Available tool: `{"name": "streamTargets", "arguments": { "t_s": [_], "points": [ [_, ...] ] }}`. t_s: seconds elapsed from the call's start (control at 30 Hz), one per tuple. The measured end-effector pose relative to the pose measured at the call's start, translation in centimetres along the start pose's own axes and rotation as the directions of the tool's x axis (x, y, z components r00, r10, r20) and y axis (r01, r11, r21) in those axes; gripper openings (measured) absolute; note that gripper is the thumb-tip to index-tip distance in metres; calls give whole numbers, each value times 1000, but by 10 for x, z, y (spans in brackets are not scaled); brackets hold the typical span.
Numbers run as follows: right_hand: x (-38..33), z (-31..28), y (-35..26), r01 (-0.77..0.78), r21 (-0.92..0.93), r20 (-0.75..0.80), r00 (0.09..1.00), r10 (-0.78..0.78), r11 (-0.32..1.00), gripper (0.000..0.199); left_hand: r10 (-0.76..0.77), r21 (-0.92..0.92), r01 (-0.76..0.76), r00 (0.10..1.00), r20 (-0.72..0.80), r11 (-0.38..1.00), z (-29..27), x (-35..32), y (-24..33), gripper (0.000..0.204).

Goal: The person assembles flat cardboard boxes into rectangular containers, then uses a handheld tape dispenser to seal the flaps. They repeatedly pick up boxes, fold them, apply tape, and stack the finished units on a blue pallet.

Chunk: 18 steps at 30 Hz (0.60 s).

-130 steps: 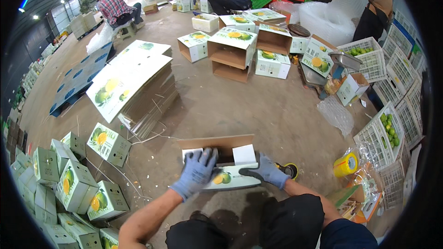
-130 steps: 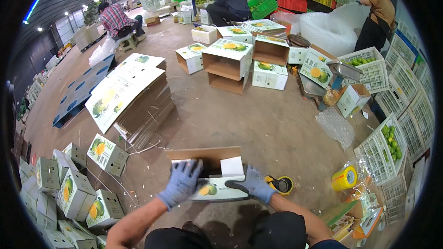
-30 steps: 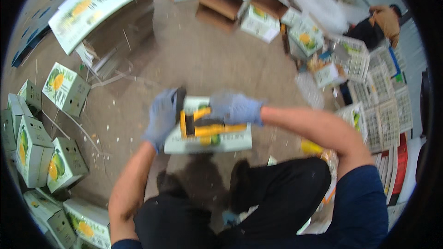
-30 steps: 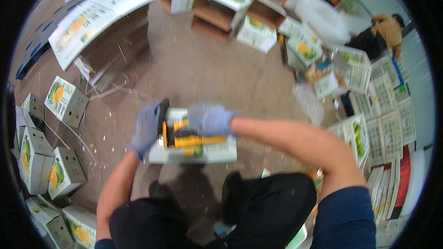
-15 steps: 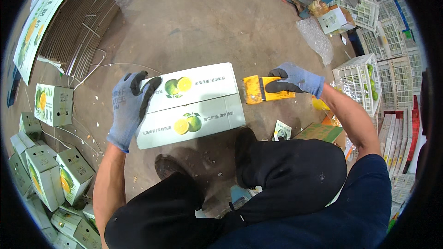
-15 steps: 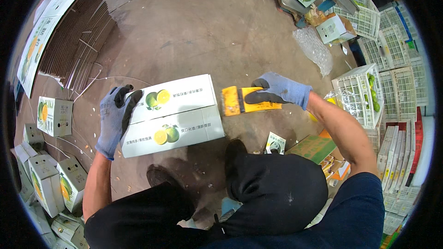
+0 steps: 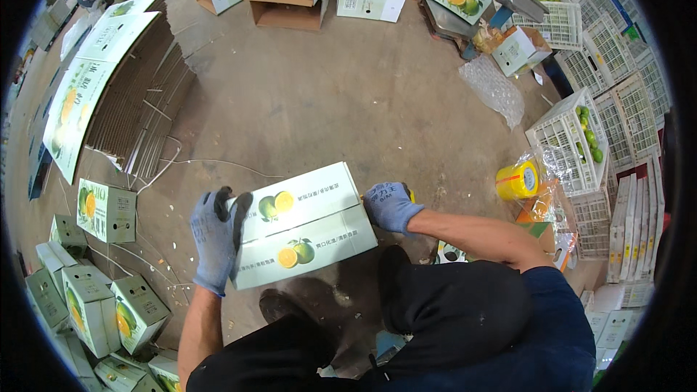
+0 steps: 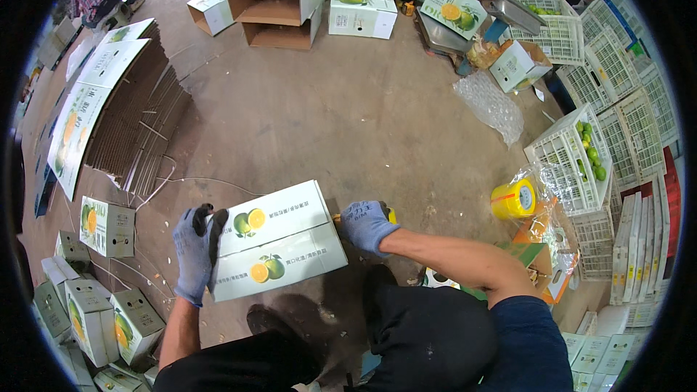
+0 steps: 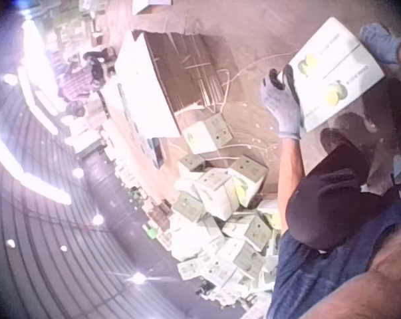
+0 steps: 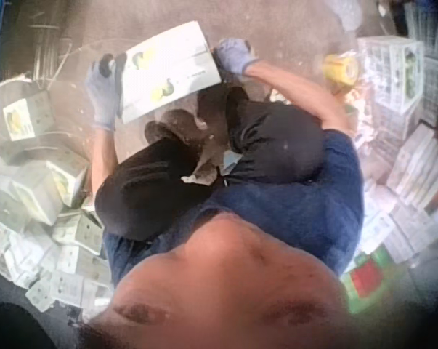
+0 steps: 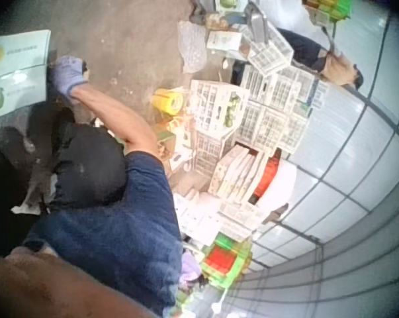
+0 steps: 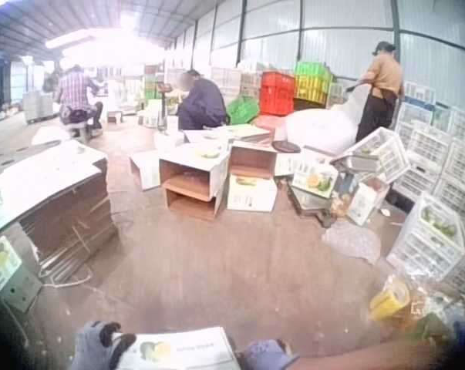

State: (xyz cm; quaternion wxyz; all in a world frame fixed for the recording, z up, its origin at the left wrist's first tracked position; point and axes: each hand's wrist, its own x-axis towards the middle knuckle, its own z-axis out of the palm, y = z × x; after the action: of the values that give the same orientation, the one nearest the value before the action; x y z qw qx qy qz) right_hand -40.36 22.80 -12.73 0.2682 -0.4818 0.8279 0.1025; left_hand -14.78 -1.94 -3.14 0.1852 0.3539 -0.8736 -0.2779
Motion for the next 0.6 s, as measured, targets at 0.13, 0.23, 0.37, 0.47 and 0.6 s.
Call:
{"name": "streamTargets", "arguments": {
  "t_s": [0.13, 0.23, 0.37, 0.47, 0.6],
  "points": [
    [2, -7, 18, -19, 117, -203, 978, 43, 993, 50, -307, -18, 307, 947, -95, 952, -14, -45, -17, 26],
    [-9, -23, 61, -199, 569, -16, 967, 253, 798, 60, -318, 224, 312, 948, -9, 923, -34, -84, -26, 22],
    [-51, -57, 84, 137, 821, -201, 978, 57, 554, 50, -321, 208, 278, 922, 215, 938, -45, -112, 1, 22],
    [-76, -94, 62, 271, 830, -284, 958, -48, 487, 41, -205, 95, 199, 977, 62, 975, -52, -96, 43, 28],
    [-96, -145, 14, 369, 756, -225, 922, -315, 541, 48, -152, -625, 473, 855, 496, 621, -57, -55, 92, 33]
  ]
}}
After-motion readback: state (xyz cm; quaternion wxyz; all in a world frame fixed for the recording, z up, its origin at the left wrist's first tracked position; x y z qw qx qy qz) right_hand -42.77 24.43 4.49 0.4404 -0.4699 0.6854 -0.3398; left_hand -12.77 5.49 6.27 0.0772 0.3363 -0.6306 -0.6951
